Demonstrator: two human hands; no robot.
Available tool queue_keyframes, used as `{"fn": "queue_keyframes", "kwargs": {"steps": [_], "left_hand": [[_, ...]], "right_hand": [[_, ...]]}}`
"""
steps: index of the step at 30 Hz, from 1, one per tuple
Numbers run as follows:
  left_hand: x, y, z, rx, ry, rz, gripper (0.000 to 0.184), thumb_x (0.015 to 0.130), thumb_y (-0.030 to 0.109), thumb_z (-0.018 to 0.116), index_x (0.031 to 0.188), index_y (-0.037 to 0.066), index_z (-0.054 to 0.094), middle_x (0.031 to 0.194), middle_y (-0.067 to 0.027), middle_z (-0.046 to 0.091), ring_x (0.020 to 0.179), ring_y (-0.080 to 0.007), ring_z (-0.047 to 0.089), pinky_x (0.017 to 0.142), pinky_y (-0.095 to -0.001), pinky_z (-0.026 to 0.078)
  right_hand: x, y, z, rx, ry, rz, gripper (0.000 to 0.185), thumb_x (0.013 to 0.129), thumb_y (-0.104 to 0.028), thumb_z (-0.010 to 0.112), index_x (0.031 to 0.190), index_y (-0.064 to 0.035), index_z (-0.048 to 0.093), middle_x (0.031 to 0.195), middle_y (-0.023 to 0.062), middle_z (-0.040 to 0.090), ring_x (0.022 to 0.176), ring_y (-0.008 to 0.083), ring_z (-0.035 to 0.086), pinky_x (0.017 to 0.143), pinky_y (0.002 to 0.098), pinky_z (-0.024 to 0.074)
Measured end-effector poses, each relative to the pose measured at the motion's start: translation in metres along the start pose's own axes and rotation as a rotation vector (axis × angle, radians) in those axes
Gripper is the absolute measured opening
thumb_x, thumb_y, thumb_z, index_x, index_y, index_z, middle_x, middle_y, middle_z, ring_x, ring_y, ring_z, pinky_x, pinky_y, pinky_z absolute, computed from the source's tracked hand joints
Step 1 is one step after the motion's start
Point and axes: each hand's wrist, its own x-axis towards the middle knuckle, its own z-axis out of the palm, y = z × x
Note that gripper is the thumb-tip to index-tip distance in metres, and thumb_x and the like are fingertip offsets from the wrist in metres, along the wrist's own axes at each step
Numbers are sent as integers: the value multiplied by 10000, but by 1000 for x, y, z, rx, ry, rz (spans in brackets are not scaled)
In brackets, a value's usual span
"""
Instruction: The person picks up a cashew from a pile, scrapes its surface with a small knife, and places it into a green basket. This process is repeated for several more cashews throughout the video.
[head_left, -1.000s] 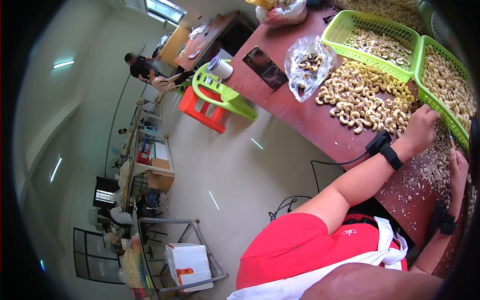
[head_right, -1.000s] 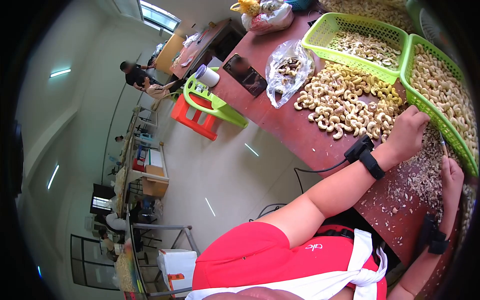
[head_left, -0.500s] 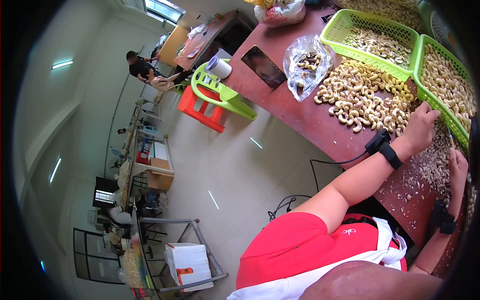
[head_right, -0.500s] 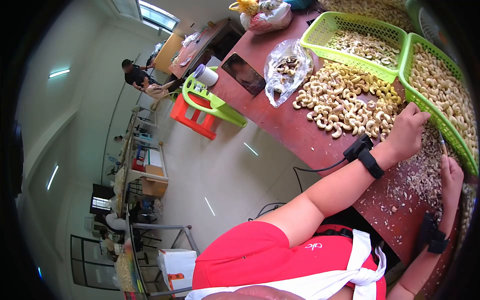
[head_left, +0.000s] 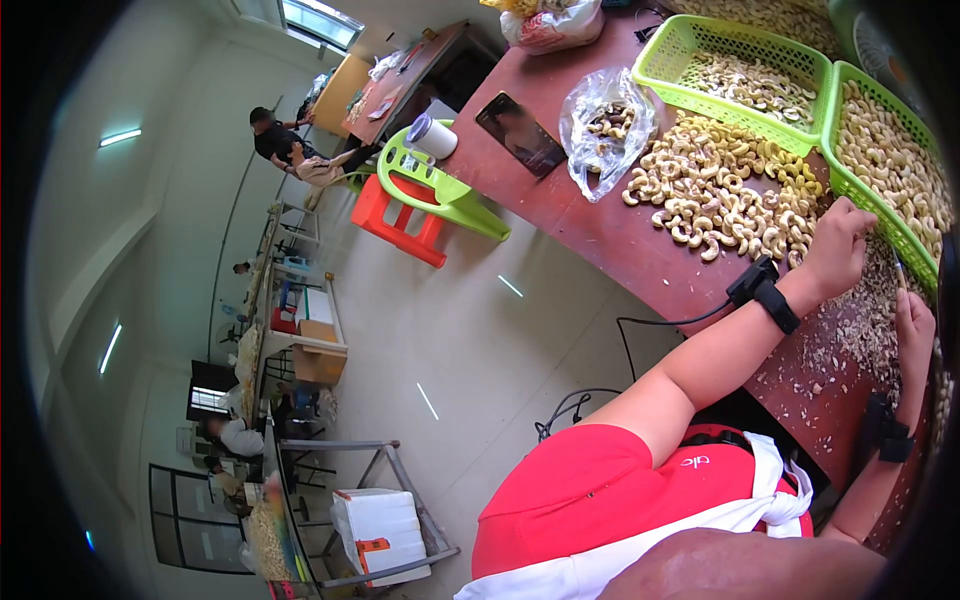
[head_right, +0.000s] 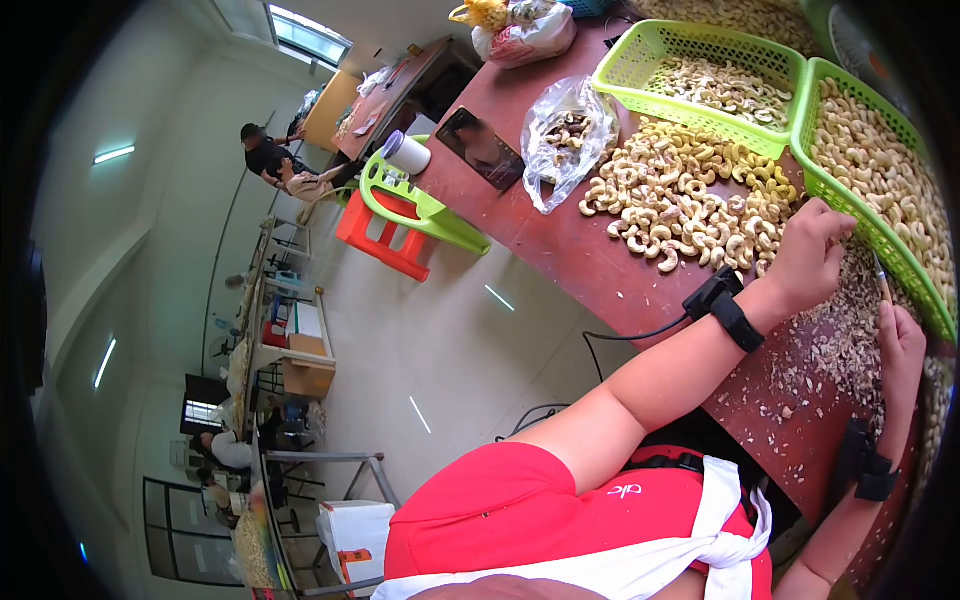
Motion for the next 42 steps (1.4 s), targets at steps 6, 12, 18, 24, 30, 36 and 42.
{"fn": "queue_keyframes", "kwargs": {"steps": [6, 12, 18, 24, 30, 36, 42], "left_hand": [[1, -2, 2, -11, 29, 4, 237, 623, -99, 456, 829, -45, 560, 712, -140, 494, 582, -229, 503, 539, -291, 410], [0, -2, 2, -21, 23, -18, 234, 616, -96, 468, 823, -42, 564, 695, -126, 491, 564, -203, 500, 522, -276, 405], [0, -2, 3, -45, 15, -5, 237, 605, -88, 484, 822, -36, 565, 674, -108, 484, 512, -172, 486, 481, -253, 395], [1, -2, 5, -107, 16, -69, 230, 604, -81, 486, 813, -29, 566, 672, -95, 485, 489, -139, 481, 459, -228, 391], [0, -6, 7, -114, 21, -55, 234, 600, -84, 480, 808, -27, 568, 683, -96, 486, 484, -135, 480, 459, -224, 389], [-1, -8, 8, -86, 7, -67, 234, 595, -83, 482, 804, -29, 572, 683, -101, 488, 485, -141, 480, 460, -232, 389], [-1, -5, 7, -106, 2, -88, 226, 596, -79, 483, 795, -28, 576, 682, -104, 492, 484, -143, 479, 464, -238, 388]], "right_hand": [[0, 3, 0, 4, 1, 0, 323, 854, -267, 424, 602, -76, 360, 528, -69, 277, 470, 19, 237, 413, 196, 194], [1, 4, 0, -9, 2, 1, 318, 854, -261, 423, 603, -74, 364, 525, -68, 277, 469, 19, 240, 411, 198, 197], [-1, -2, 1, -26, 9, -13, 317, 854, -254, 424, 603, -71, 362, 525, -69, 275, 469, 19, 240, 409, 199, 194], [0, 0, 1, 7, -9, -4, 317, 853, -250, 427, 600, -74, 356, 525, -71, 271, 470, 20, 234, 411, 197, 193], [0, 3, 1, -16, -8, -13, 312, 853, -250, 427, 603, -76, 360, 524, -72, 270, 469, 18, 233, 410, 195, 190], [0, 2, 2, -19, -8, -2, 313, 852, -254, 429, 602, -76, 364, 518, -75, 269, 462, 16, 234, 406, 195, 188], [0, 4, 3, 19, -5, 15, 310, 850, -255, 432, 602, -81, 369, 516, -78, 270, 456, 11, 231, 399, 192, 181]]}}
